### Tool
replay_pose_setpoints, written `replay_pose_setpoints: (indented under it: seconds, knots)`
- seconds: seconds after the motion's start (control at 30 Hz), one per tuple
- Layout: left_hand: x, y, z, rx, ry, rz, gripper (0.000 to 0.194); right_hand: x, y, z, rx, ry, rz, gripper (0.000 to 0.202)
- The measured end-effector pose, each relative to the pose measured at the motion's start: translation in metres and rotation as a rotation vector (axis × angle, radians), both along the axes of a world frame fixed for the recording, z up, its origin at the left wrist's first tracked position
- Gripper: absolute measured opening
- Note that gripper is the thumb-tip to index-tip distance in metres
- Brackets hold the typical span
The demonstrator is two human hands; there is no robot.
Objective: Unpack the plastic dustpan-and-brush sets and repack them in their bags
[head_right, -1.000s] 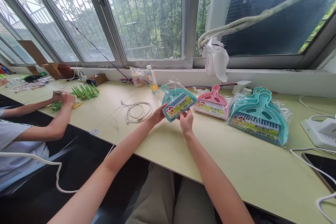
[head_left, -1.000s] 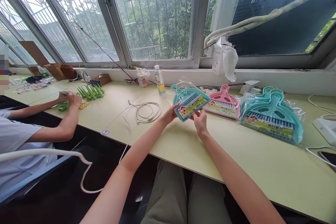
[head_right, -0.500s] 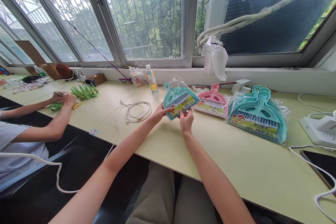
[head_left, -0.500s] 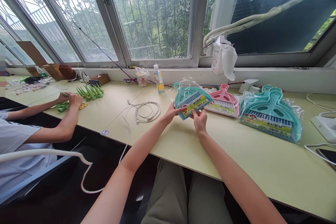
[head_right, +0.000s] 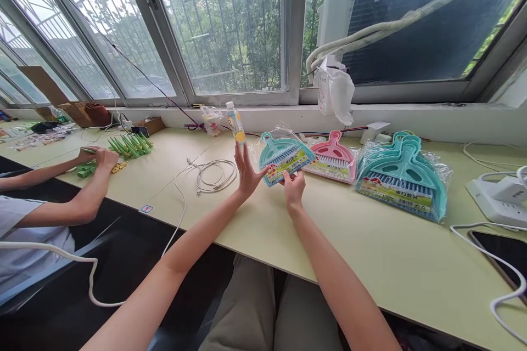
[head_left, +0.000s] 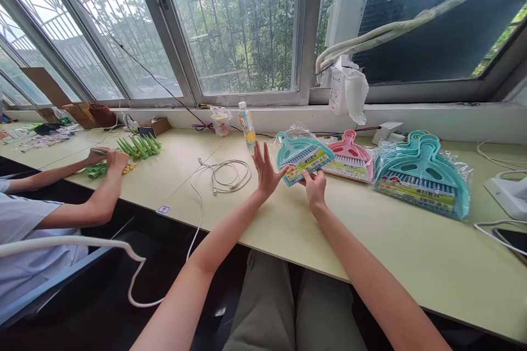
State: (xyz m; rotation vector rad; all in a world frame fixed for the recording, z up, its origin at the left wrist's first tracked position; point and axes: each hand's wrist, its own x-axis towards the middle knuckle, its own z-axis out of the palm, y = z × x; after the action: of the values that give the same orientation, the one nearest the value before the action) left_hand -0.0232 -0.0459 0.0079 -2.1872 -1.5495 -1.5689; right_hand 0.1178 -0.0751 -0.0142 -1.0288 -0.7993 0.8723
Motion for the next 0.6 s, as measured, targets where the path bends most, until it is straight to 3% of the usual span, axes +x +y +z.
replay_pose_setpoints:
  seconds: [0.07, 0.13, 0.3, 0.47, 0.6]
  knots:
    - [-0.003, -0.004, 0.005, 0.005, 0.225, -0.048, 0.071, -0.002, 0.0, -0.001, -0.005, -0.019, 0.051, 0.046]
    - [-0.006, -0.004, 0.008, -0.044, 0.285, -0.105, 0.054, -0.006, 0.001, -0.003, -0.003, -0.037, 0.116, 0.045]
    - [-0.012, 0.004, 0.009, -0.174, 0.152, -0.242, 0.047, -0.015, 0.001, -0.008, -0.044, -0.097, 0.24, 0.042]
    - [-0.012, 0.005, 0.004, -0.238, 0.198, -0.242, 0.043, -0.016, 0.001, -0.01, -0.075, -0.116, 0.277, 0.033]
    - [-0.009, 0.006, -0.002, -0.226, 0.252, -0.317, 0.036, -0.014, 0.0, -0.01, -0.092, -0.134, 0.299, 0.029]
